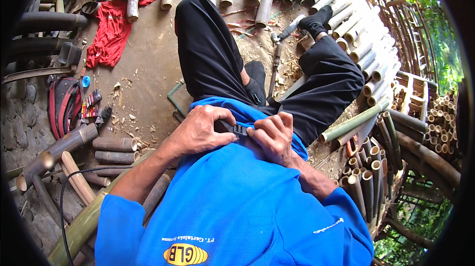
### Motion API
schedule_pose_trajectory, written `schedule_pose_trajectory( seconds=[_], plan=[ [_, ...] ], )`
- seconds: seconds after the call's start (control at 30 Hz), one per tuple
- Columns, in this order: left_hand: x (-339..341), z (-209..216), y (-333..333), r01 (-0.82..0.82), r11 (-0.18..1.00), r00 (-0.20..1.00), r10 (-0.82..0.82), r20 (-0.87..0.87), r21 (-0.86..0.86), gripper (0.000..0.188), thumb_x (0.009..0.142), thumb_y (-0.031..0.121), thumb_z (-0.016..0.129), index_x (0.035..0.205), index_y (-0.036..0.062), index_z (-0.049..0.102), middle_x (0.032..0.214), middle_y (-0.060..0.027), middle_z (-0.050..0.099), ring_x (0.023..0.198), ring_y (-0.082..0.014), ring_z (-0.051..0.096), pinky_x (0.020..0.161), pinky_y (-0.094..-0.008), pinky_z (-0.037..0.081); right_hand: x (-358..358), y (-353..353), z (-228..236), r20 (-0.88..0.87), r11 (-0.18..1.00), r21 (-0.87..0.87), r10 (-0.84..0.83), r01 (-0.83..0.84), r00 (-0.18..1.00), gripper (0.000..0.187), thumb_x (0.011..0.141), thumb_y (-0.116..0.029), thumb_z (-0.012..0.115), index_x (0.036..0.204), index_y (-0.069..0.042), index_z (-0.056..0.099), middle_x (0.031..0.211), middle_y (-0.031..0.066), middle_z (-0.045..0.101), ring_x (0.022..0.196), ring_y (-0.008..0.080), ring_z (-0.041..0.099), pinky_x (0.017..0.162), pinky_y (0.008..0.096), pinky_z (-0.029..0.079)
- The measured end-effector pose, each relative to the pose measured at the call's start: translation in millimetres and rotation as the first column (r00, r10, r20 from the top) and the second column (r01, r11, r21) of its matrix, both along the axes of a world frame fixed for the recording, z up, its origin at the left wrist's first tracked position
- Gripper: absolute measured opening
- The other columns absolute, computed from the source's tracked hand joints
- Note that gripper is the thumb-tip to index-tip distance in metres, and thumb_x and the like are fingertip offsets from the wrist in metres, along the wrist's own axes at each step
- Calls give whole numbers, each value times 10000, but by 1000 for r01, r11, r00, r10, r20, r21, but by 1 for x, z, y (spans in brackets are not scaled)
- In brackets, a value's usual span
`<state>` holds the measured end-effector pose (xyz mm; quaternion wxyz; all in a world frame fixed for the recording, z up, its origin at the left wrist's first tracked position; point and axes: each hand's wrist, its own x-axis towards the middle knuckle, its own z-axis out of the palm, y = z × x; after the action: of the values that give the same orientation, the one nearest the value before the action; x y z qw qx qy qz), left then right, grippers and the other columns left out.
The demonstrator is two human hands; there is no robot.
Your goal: The person uses a saw and a knife to cut and notch bamboo poles while sitting on the ground.
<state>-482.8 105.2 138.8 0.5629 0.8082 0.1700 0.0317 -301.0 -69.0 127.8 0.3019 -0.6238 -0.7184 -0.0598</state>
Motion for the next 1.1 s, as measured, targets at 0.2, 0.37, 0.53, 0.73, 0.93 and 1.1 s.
schedule_pose_trajectory(
  seconds=[0.2,0.37,0.53,0.73,0.93,1.1],
  plan=[
    [-1,-4,-13,-163,979,987,162,-21,-120,299,726,87,803,992,-21,720,941,-133,739,919,-239,735,862,-374,568,14,16,16,-466,807,-558,-111,-194,878,364,788,-341,841,1046,-106,738,1050,52,675,1037,265,635,876,428,446],
    [-5,-12,-21,-282,945,935,232,269,164,450,644,66,863,1055,54,679,1144,-132,673,1049,-343,660,949,-434,528,7,35,27,-426,647,-730,-175,-222,888,386,812,-366,844,1036,-65,755,948,96,687,972,295,651,904,443,481],
    [-21,-4,-28,-298,757,933,104,344,581,196,726,139,812,843,87,664,1241,-99,575,1232,-332,509,1034,-471,438,10,40,10,-657,649,-655,-236,-387,716,437,795,-362,861,946,24,724,838,126,705,783,235,667,703,411,512],
    [-19,-10,-31,-259,703,958,101,267,662,148,759,186,769,791,84,668,1212,-101,592,1211,-314,523,1013,-472,423,8,41,7,-716,627,-661,-360,-412,599,390,808,-295,846,858,43,660,735,58,594,707,131,540,620,349,442],
    [-24,-14,-27,-170,705,955,-55,293,688,156,697,161,744,765,81,630,1166,-37,591,1170,-262,520,1008,-465,381,1,36,13,-674,753,-571,-201,-328,711,365,774,-253,870,888,44,690,774,146,649,699,225,619,633,393,490],
    [-20,1,-14,-113,765,961,-78,265,634,176,738,105,788,820,64,637,1143,-71,619,1124,-283,596,963,-474,450,10,29,17,-712,775,-539,-209,-330,670,372,811,-249,867,1026,28,743,824,153,694,732,228,663,699,376,543]
  ],
)
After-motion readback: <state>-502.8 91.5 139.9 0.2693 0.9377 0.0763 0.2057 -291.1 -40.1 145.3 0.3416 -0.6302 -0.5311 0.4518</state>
